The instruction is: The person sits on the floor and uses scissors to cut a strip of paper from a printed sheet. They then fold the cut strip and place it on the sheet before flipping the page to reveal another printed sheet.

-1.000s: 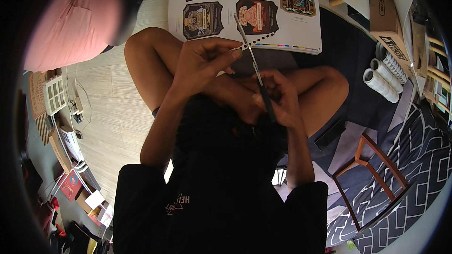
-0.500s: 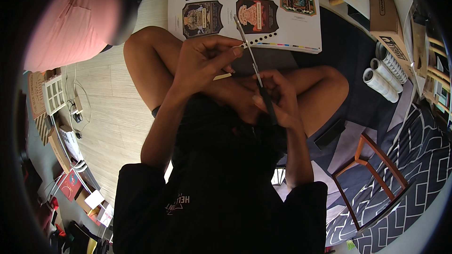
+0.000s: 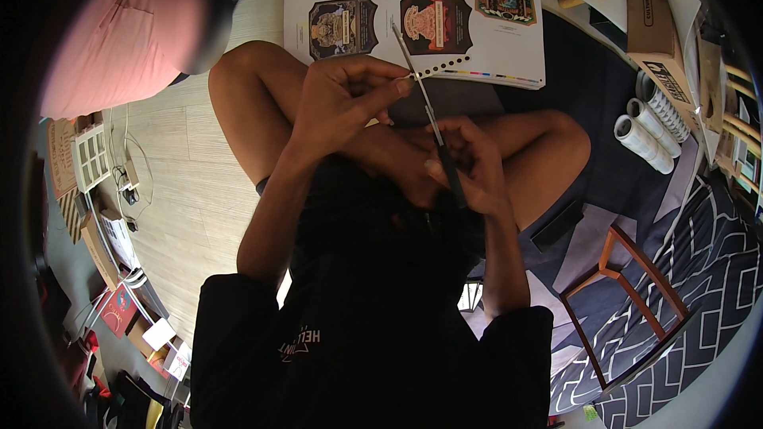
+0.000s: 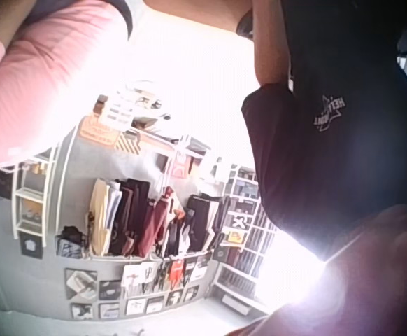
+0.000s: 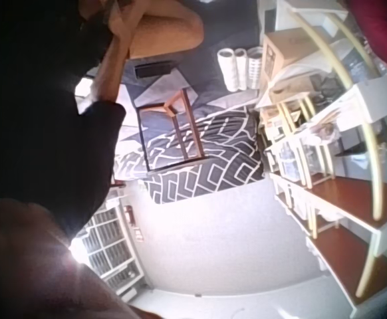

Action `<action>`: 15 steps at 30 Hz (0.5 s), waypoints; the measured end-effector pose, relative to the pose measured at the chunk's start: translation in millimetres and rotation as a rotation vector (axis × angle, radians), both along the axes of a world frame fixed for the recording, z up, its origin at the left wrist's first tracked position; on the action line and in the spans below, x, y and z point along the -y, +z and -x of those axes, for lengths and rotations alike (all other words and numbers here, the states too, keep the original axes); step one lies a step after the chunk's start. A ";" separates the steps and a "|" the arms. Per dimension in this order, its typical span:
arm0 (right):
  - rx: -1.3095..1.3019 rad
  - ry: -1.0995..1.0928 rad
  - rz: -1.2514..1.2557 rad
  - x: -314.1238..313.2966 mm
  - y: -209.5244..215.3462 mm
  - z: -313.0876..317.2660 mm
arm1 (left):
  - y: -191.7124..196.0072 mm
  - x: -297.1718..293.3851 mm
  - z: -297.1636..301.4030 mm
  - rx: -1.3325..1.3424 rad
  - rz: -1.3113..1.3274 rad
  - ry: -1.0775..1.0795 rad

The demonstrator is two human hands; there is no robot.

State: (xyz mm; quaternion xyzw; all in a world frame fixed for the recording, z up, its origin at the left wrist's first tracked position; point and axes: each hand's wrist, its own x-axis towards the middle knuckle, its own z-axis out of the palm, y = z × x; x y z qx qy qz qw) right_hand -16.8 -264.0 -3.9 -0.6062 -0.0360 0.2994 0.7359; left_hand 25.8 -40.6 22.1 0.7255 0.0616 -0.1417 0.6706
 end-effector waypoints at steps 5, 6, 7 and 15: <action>0.015 -0.004 0.012 -0.1 -0.5 0.2 | -3.8 0.5 0.2 0.032 0.036 0.030; 0.015 -0.004 0.014 0.0 -0.8 0.2 | -3.6 0.5 0.2 0.030 0.037 0.032; 0.013 -0.004 0.013 0.2 -1.2 0.1 | -3.5 0.5 0.2 0.028 0.037 0.034; 0.020 -0.019 -0.004 -1.3 -1.6 0.2 | -1.2 -1.1 -0.7 0.014 0.011 0.001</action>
